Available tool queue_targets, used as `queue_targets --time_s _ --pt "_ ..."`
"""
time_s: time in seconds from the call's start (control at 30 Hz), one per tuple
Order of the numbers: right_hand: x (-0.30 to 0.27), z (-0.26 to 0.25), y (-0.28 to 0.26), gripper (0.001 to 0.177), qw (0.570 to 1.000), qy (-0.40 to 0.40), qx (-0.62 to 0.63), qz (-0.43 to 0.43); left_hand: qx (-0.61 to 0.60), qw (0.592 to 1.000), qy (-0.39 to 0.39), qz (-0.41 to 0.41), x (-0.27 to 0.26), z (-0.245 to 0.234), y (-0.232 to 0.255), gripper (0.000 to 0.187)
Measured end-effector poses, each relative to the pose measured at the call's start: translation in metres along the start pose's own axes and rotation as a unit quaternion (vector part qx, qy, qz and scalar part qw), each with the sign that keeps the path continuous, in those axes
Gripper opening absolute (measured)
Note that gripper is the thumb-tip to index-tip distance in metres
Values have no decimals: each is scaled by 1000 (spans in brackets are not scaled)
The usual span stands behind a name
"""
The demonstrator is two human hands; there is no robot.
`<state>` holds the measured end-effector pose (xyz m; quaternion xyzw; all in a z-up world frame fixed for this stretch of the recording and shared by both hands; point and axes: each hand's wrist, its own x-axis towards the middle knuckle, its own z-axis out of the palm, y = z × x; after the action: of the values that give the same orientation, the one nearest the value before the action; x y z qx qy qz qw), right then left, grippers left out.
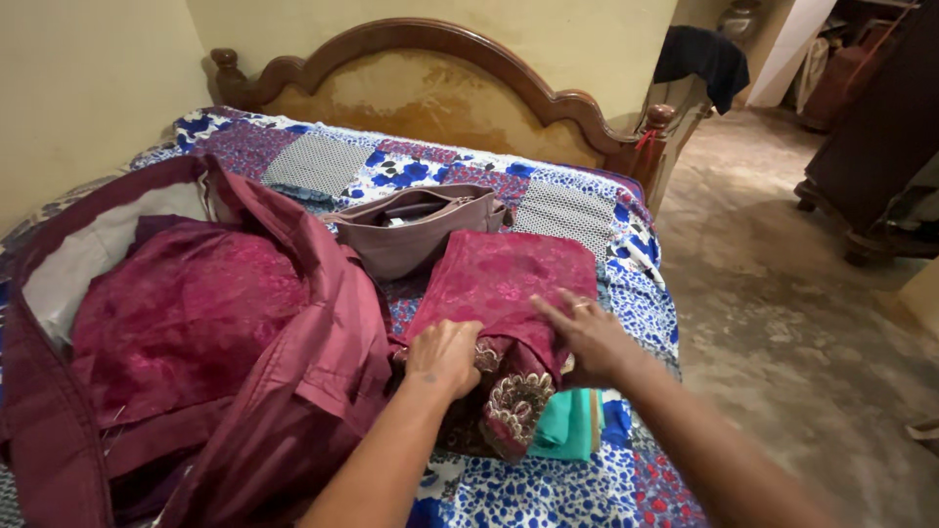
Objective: The person packs a maroon backpack with folded clothes from a stack on a bed. They place a white cloth, a grey cloth, a pink towel, a white cloth with a border, a yellow cloth, a green cloth, a purple cloth, and a maroon cloth into the bag one by one, pressing each item down to fit.
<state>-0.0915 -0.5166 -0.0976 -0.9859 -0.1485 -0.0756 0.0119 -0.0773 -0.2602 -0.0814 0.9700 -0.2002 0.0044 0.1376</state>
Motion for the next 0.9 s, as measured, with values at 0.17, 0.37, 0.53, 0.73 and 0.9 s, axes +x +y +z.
queue_targets --time_s 0.17,0.37,0.53,0.73,0.9 --pt "28 31 -21 51 996 77 -5 -36 -187 939 -284 60 10 -22 -8 55" --pt "48 -16 -66 26 994 82 20 -69 -251 953 -160 57 18 -48 -2 104" --pt "44 -53 -89 35 979 123 158 -40 -36 999 18 17 5 -50 15 65" --pt "39 -74 -55 69 964 114 234 53 -28 987 147 56 4 -89 26 25" --pt "21 -55 -13 117 906 109 60 405 -66 980 176 57 9 -158 30 25"
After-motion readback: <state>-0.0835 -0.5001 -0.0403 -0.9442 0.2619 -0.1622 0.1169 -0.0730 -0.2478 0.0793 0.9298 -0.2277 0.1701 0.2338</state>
